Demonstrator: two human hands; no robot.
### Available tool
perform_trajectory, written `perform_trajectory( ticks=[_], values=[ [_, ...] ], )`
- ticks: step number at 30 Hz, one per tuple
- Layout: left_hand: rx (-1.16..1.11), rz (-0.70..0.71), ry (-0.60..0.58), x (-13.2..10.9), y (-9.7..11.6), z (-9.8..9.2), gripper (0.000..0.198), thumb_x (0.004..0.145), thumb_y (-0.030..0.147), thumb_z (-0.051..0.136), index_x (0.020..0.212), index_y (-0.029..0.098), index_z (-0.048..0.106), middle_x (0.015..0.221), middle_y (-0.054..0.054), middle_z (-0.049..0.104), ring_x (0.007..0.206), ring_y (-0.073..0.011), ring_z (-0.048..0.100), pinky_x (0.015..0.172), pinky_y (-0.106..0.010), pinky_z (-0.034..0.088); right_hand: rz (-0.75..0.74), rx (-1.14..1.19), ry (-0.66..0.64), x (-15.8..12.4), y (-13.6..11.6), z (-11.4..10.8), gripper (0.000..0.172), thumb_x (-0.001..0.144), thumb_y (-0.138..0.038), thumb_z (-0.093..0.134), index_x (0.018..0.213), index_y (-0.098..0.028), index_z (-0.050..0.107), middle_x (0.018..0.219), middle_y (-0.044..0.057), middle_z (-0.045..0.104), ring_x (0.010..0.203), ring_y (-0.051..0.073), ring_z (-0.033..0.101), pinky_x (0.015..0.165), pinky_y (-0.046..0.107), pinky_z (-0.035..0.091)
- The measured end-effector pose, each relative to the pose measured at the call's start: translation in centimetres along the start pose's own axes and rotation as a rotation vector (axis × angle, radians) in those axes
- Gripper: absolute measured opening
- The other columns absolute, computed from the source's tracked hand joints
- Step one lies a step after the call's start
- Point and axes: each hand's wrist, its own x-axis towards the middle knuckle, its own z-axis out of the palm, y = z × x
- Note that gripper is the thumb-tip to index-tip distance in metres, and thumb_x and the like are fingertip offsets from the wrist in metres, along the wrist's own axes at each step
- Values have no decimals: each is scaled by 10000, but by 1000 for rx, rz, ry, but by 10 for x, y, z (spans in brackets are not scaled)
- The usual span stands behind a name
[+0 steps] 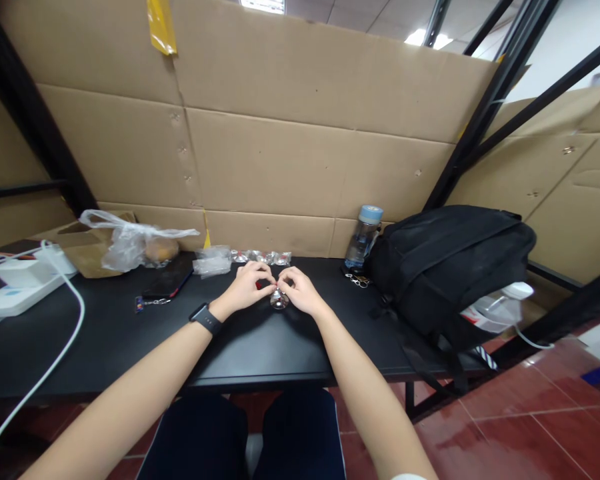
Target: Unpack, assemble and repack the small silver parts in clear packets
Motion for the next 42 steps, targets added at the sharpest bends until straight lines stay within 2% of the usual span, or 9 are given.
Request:
perform_trajectory(
  ticks=[2, 5, 11, 16, 21, 24, 29, 38, 42],
  values=[
    [37, -33, 4, 1, -4, 1, 123, 877, 352, 652, 861, 261, 734, 1039, -34, 701, 1077, -263, 568, 929, -418, 360, 14, -69, -18, -2, 1, -1, 180, 919, -378, 613, 955, -209, 661, 976, 47, 624, 853, 177, 601, 696, 281, 471],
    [78, -84, -7, 2, -9, 0, 121, 875, 300, 612, 859, 248, 720, 954, -20, 733, 985, -249, 620, 908, -412, 350, -2, -202, -125, -6, 2, -1, 330, 820, -324, 736, 1122, -226, 650, 897, 14, 629, 738, 156, 567, 691, 279, 456],
    [57, -152, 13, 0, -11, -3, 105, 841, 284, 609, 811, 248, 703, 878, 12, 761, 871, -222, 677, 886, -375, 366, -27, -326, -238, -8, 5, 1, 45, 823, -187, 694, 814, -219, 723, 740, 4, 674, 669, 148, 608, 684, 270, 443],
    [-100, -217, 55, 1, -13, -3, 108, 848, 306, 602, 847, 254, 696, 836, 24, 764, 787, -181, 685, 816, -315, 440, 78, -98, 1, -3, 6, -2, 95, 848, -287, 672, 811, -219, 727, 746, 21, 734, 668, 177, 670, 678, 296, 505],
    [-412, -328, 132, 6, -22, 6, 175, 861, 388, 620, 899, 233, 690, 894, -23, 774, 842, -201, 714, 795, -313, 518, 151, 266, 266, 2, 2, -2, 314, 786, -491, 748, 856, -188, 707, 815, 83, 756, 757, 233, 726, 724, 356, 578],
    [-540, -326, 129, 7, -22, 12, 212, 849, 417, 657, 902, 214, 688, 906, -51, 776, 857, -219, 725, 804, -324, 544, 176, 351, 243, 3, 0, 6, 343, 769, -515, 765, 868, -194, 698, 858, 82, 756, 781, 233, 729, 690, 346, 591],
    [-563, -279, 69, 5, -14, 20, 208, 860, 410, 664, 902, 212, 711, 937, -53, 781, 905, -224, 735, 898, -346, 542, 257, 475, 238, 1, -1, 15, 362, 725, -498, 808, 853, -183, 681, 1254, 108, 677, 871, 221, 742, 667, 318, 623],
    [-370, -248, 13, 3, -16, 9, 164, 843, 379, 662, 884, 251, 755, 906, -3, 785, 883, -207, 726, 843, -310, 524, 370, 685, 29, -4, -8, 8, 469, 789, -409, 807, 1207, -236, 685, 1087, 83, 718, 799, 192, 761, 698, 304, 643],
    [-264, -238, -37, 2, -12, 2, 169, 844, 369, 648, 905, 258, 760, 903, 9, 785, 862, -199, 713, 824, -303, 492, 360, 656, -12, -5, -8, 7, 500, 765, -392, 830, 1209, -192, 716, 1043, 86, 729, 797, 176, 747, 759, 311, 637]
  ],
)
